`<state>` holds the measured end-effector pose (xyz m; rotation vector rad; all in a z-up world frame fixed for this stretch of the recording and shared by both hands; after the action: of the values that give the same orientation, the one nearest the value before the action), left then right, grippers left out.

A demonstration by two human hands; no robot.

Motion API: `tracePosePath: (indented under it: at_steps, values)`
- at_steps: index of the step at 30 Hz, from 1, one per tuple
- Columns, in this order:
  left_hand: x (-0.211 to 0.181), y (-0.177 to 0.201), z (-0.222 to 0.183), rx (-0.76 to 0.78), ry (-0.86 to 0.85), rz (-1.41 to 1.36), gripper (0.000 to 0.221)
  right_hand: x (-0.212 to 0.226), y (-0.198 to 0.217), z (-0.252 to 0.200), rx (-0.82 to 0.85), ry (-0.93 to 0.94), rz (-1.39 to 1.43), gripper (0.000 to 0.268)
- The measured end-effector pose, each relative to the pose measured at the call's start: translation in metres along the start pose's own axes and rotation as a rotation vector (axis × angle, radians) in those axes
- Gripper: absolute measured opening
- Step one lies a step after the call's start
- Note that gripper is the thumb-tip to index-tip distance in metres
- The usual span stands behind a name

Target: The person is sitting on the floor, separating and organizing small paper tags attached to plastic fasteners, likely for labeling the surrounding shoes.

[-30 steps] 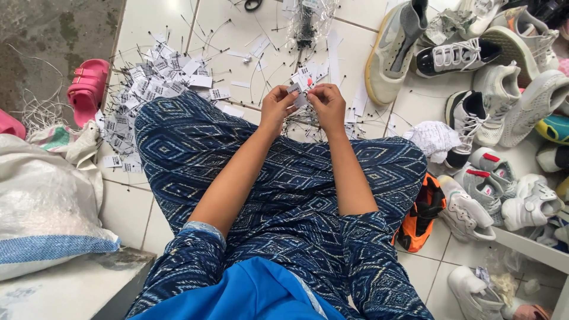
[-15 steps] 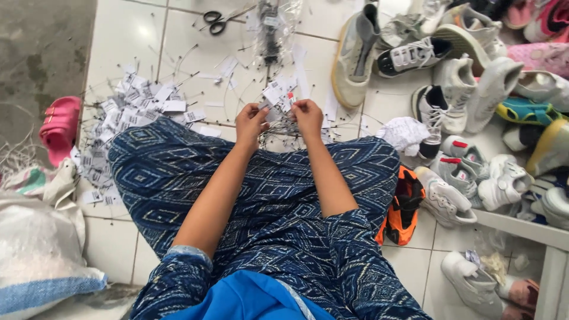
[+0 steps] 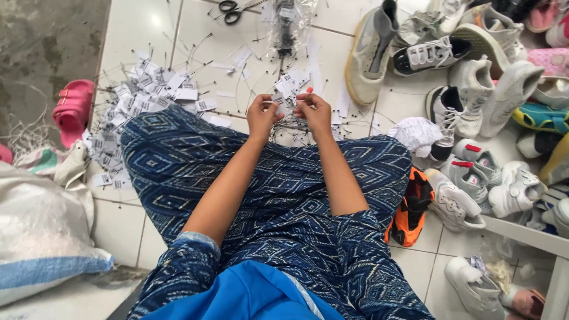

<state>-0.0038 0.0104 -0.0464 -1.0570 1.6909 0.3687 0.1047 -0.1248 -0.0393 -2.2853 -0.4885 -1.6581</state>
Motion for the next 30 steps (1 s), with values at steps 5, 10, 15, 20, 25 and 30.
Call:
tracePosePath:
  at_steps: [5,10,15,20,25,30]
  values:
    - [-0.007,0.0,-0.003,-0.031,-0.032,0.015,0.011,0.01,-0.007,-0.009,0.067,0.068,-0.087,0.015]
    - [-0.011,0.0,-0.006,-0.057,-0.076,0.063,0.007,0.003,-0.011,-0.008,0.1,0.103,-0.166,0.013]
    - [-0.01,-0.002,-0.005,-0.001,-0.092,0.073,0.014,0.0,-0.012,-0.008,0.125,0.112,-0.157,0.012]
    - [-0.021,-0.006,-0.014,0.015,-0.096,0.091,0.017,0.001,-0.014,-0.01,0.129,0.104,-0.17,0.012]
    - [-0.024,-0.008,-0.015,0.016,-0.079,0.102,0.018,0.008,-0.016,-0.012,0.126,0.106,-0.184,0.011]
    - [-0.022,-0.008,-0.013,0.012,-0.089,0.117,0.017,0.014,-0.017,-0.015,0.107,0.102,-0.23,0.01]
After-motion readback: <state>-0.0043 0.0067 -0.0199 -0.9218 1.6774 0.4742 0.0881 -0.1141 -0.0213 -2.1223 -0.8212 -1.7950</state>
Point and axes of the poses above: each hand's wrist, its own z-axis towards the middle knuckle, its own y-axis out of the back of the hand, x = y × z, the point moved 4 cm from there along z, towards the middle knuckle, and after that the axes turned 4 degrees about -z, right-handed, at the moved point
